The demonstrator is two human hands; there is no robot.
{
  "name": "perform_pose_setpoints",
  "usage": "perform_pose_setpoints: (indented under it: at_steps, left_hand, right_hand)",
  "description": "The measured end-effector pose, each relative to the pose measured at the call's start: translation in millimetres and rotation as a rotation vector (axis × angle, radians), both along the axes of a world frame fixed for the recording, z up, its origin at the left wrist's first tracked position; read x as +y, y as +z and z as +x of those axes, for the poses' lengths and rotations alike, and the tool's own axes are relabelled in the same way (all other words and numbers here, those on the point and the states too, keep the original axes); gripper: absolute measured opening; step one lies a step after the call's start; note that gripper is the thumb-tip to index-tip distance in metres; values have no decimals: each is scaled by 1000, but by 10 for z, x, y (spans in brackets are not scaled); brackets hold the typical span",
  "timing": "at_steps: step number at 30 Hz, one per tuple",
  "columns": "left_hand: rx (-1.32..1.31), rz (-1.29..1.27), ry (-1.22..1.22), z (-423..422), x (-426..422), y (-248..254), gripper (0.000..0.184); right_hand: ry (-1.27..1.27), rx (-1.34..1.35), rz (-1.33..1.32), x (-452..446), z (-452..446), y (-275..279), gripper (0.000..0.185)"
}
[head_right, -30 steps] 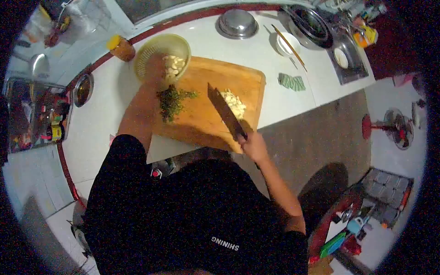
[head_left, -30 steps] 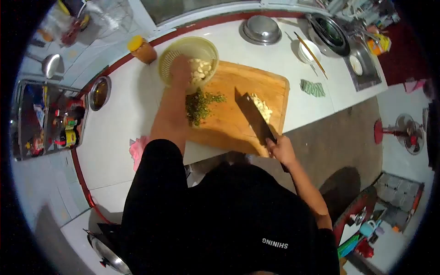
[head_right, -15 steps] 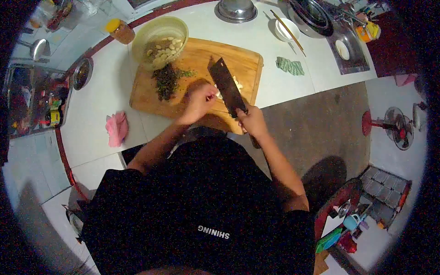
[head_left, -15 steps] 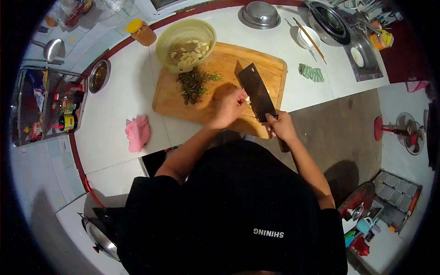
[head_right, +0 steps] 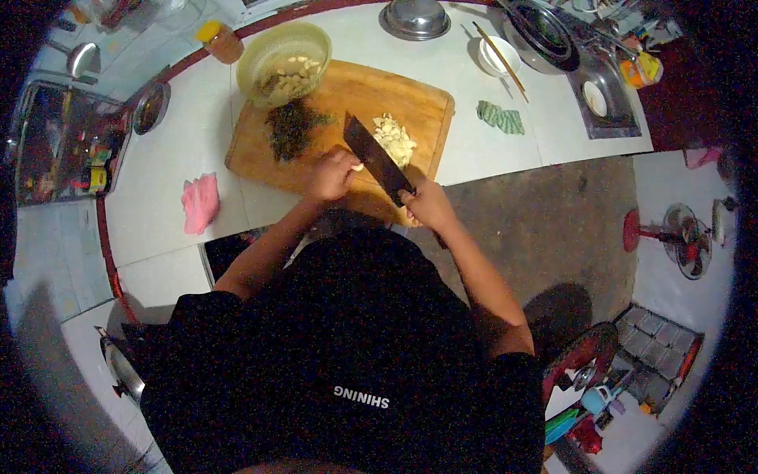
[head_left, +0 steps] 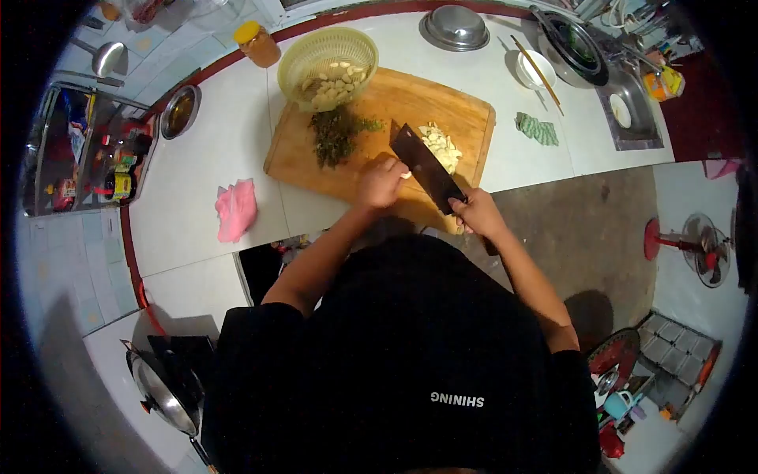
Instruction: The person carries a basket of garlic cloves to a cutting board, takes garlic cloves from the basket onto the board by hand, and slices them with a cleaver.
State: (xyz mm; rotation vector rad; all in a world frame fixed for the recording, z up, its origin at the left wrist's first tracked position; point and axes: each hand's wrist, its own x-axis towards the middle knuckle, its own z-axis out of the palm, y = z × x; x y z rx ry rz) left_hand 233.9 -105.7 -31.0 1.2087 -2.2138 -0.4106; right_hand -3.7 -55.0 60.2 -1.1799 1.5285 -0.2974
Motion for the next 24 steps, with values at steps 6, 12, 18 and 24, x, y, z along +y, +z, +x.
perform_pose_setpoints:
  at_steps: [6, 12, 18, 24]
  left_hand:
    - [-20, -26, 11, -117, 129, -151, 15]
    - [-66, -129, 49, -136, 118, -171, 9]
    - [-24, -79, 54, -130, 137, -139, 9]
    - [-27, -61, 47, -113, 148, -149, 9]
  right_hand:
    - [60, 128, -105, -25, -96, -136, 21]
    - [302, 495, -370, 7, 78, 144, 25]
    - [346, 505, -432, -44, 111, 109, 24]
    - [366, 494, -426, 19, 129, -75, 27]
